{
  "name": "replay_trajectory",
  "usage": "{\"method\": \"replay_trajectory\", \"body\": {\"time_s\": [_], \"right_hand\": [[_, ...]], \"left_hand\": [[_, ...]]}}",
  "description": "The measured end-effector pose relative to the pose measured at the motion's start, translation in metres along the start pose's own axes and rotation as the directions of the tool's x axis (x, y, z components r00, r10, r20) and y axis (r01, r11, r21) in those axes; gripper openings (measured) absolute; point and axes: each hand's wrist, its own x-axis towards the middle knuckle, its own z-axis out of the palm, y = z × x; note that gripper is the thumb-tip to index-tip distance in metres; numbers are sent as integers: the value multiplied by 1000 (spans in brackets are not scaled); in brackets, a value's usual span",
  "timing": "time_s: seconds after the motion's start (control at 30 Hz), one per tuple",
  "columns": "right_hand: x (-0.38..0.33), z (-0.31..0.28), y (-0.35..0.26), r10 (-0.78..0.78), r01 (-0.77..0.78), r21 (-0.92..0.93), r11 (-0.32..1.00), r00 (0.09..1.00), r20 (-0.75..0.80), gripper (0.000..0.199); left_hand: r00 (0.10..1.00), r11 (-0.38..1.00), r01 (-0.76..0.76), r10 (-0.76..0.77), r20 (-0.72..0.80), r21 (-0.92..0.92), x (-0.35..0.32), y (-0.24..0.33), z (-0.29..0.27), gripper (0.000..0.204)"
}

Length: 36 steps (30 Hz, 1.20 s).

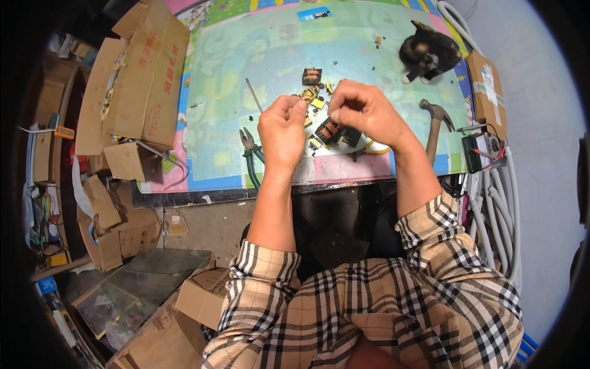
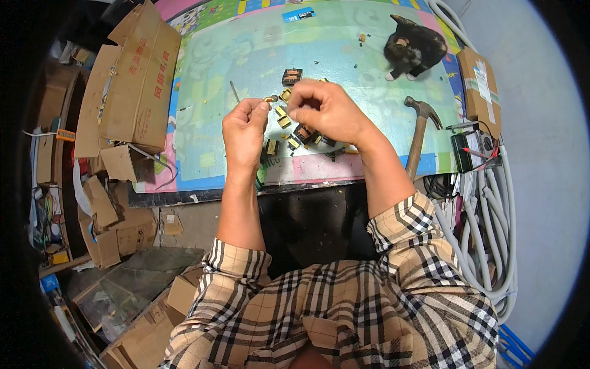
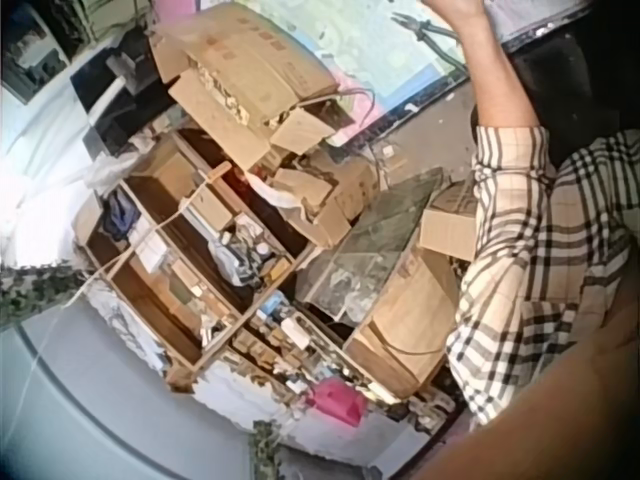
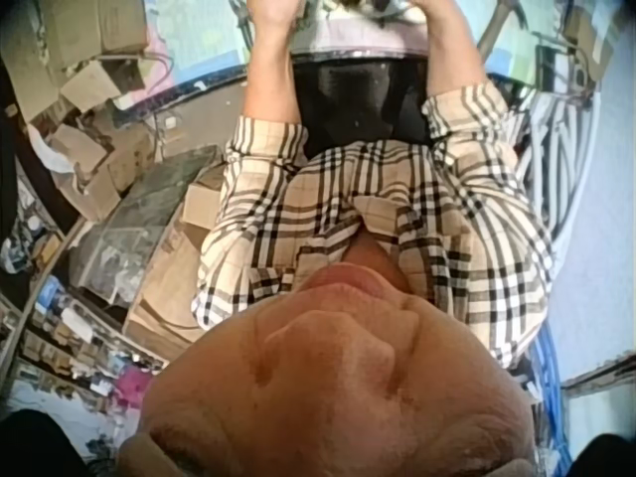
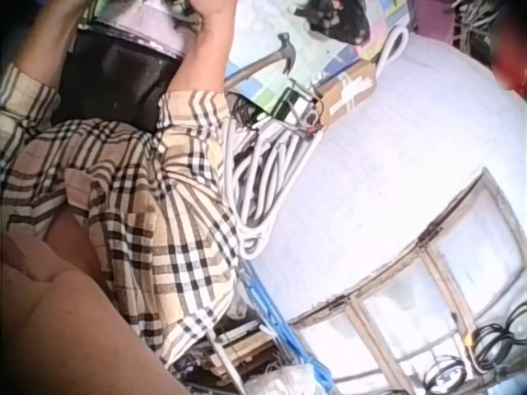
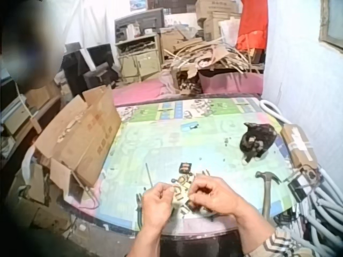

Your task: The person sits at a cluttered workbench and disassembles small electronic components, likely transformers, by hand. They separate the copper windings from the laminated cores and place the parts on the table. A cat is present on the table and briefly interacts with the copper wire.

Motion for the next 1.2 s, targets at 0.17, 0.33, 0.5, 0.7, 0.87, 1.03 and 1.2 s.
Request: {"method": "replay_trajectory", "body": {"time_s": [0.17,0.33,0.5,0.7,0.87,1.03,1.2], "right_hand": [[9,-7,6,4,-115,-435,893,969,-249,7],[10,-11,15,-122,-54,-498,865,942,-314,15],[9,3,10,-76,67,-246,967,997,-28,20],[11,-9,6,-1,-55,-344,937,987,-160,18],[7,-12,-10,-99,-50,-480,876,955,-280,17],[1,13,-6,-83,113,-280,953,990,118,15],[17,0,17,-76,-116,-604,789,956,-283,19]], "left_hand": [[981,985,111,-88,174,-129,-2,11,-1,12],[994,1000,-6,3,108,26,0,5,1,13],[995,994,-58,50,84,93,3,-2,3,14],[994,999,-26,23,107,30,3,3,-4,14],[999,1000,1,-1,44,9,4,1,-3,12],[995,1000,0,-2,-102,-21,5,-11,-11,15],[993,967,115,-110,35,-226,1,8,-10,14]]}}
